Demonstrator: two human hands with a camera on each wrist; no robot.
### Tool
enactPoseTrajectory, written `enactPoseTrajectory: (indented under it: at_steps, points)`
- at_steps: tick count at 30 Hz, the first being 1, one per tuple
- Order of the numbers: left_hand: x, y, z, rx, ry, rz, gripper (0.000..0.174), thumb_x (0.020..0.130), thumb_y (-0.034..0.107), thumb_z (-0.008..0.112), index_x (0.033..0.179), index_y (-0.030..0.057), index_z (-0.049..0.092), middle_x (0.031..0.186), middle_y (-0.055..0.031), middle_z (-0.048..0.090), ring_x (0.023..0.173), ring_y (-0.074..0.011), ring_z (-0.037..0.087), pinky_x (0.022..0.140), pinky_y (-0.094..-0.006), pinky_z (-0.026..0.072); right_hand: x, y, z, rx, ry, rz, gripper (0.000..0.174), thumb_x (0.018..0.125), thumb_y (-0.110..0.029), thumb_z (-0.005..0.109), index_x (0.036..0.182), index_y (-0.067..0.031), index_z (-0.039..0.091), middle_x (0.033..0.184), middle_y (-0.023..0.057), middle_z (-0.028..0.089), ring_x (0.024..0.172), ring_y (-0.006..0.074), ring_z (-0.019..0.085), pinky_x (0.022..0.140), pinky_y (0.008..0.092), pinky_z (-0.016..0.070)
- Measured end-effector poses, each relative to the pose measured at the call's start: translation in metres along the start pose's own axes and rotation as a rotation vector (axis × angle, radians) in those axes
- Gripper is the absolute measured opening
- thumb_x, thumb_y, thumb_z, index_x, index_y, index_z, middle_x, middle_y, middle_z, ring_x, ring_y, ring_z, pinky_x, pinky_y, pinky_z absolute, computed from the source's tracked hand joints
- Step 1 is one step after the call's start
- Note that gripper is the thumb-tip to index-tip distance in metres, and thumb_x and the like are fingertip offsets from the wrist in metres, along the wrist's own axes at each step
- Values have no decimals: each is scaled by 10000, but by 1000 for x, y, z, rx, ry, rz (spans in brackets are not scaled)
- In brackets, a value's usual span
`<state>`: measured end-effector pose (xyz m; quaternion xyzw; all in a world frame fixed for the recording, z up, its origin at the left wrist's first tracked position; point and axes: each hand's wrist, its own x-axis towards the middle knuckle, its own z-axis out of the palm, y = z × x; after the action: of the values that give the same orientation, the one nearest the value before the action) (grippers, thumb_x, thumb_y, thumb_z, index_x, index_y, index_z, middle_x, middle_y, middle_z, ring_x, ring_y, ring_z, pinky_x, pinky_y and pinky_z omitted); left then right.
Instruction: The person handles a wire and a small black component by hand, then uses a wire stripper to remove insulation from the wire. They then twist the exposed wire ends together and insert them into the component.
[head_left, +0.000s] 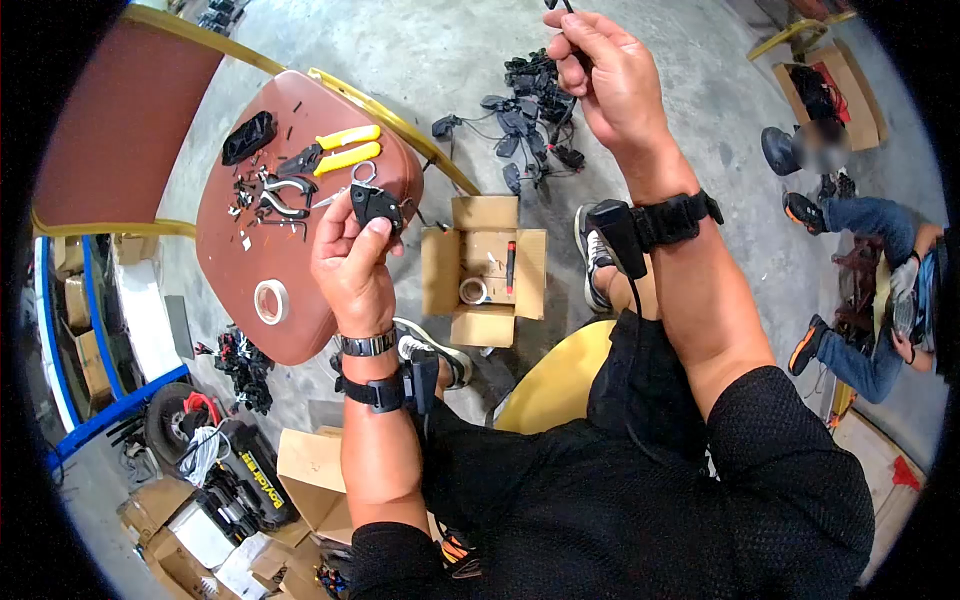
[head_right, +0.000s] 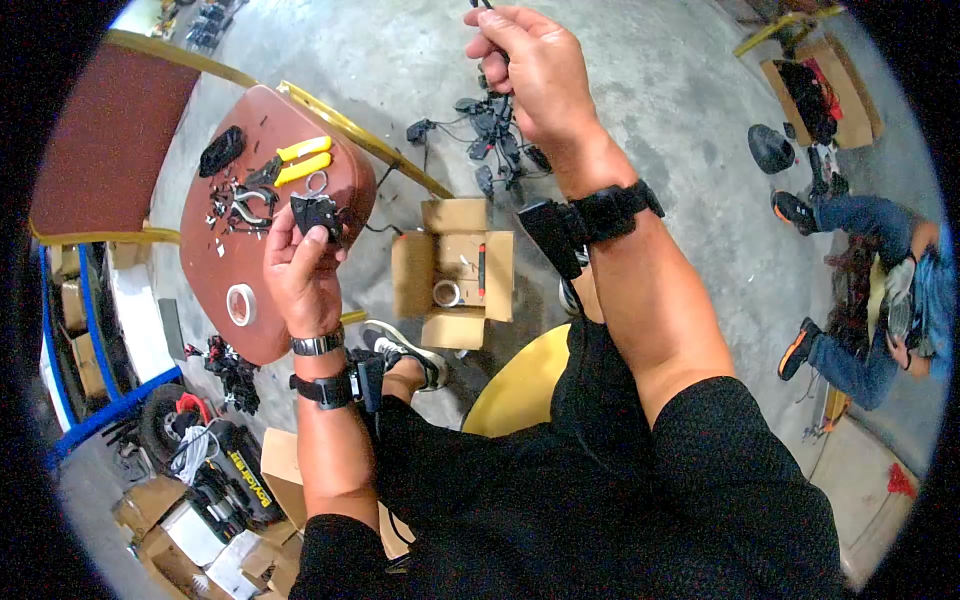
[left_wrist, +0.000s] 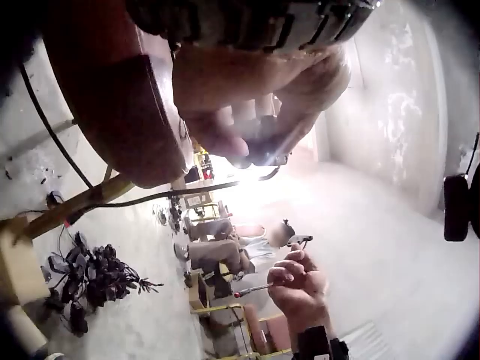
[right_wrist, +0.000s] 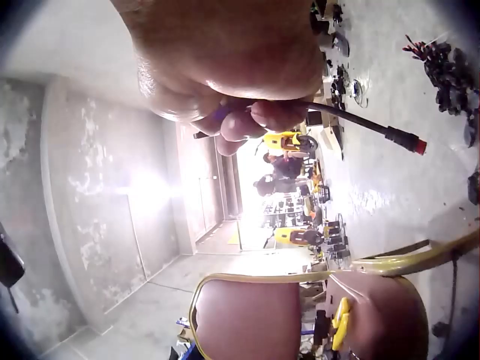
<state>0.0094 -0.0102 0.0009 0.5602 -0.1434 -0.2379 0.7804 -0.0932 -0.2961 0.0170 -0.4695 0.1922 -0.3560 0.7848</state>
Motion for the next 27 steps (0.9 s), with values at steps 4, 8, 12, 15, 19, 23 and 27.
enactPoseTrajectory:
  at_steps: [4,8,12,15,19,23,27]
  points:
    - [2,-2,0,-28,39,-5,367,902,45,656,1248,-33,560,1000,-101,681,765,-157,654,585,-258,532,-1,-3,0,28,5,-14,180,992,-163,553,1019,-6,639,719,23,613,524,56,491,451,183,372]
    - [4,-1,-3,-17,65,-9,338,932,79,640,1239,-38,561,977,-113,678,713,-181,663,585,-272,546,-2,-6,-1,13,6,-15,189,998,-173,547,1021,-9,638,721,27,614,525,56,495,449,183,371]
    - [4,-3,-4,-10,65,18,335,933,97,651,1230,-36,570,948,-109,672,690,-182,658,568,-265,528,-2,-5,-4,3,8,-2,219,1010,-194,523,1044,-7,631,720,28,617,524,56,497,448,186,376]
    - [3,-5,-3,24,82,27,342,926,104,666,1228,-30,577,924,-101,670,677,-174,655,552,-254,505,0,-6,-7,49,8,22,242,1015,-204,508,1065,4,622,721,30,625,527,58,507,457,183,387]
    - [1,-4,-3,149,85,5,362,901,85,684,1234,-19,583,922,-85,678,669,-145,647,544,-231,479,2,-6,-12,54,31,15,237,1002,-168,504,1098,17,616,732,36,638,538,67,526,476,186,414]
    - [-1,-1,4,223,52,-11,387,873,48,691,1240,-12,585,954,-76,692,675,-121,643,549,-211,466,3,-10,-22,-2,19,7,244,988,-141,501,1127,28,610,748,44,646,546,77,533,484,194,428]
    - [-1,-1,7,329,2,5,449,833,-4,655,1273,-22,568,1030,-97,683,722,-144,657,573,-223,475,1,-14,-26,-88,16,-45,268,981,-137,511,1158,45,594,755,50,646,548,85,535,480,201,429]
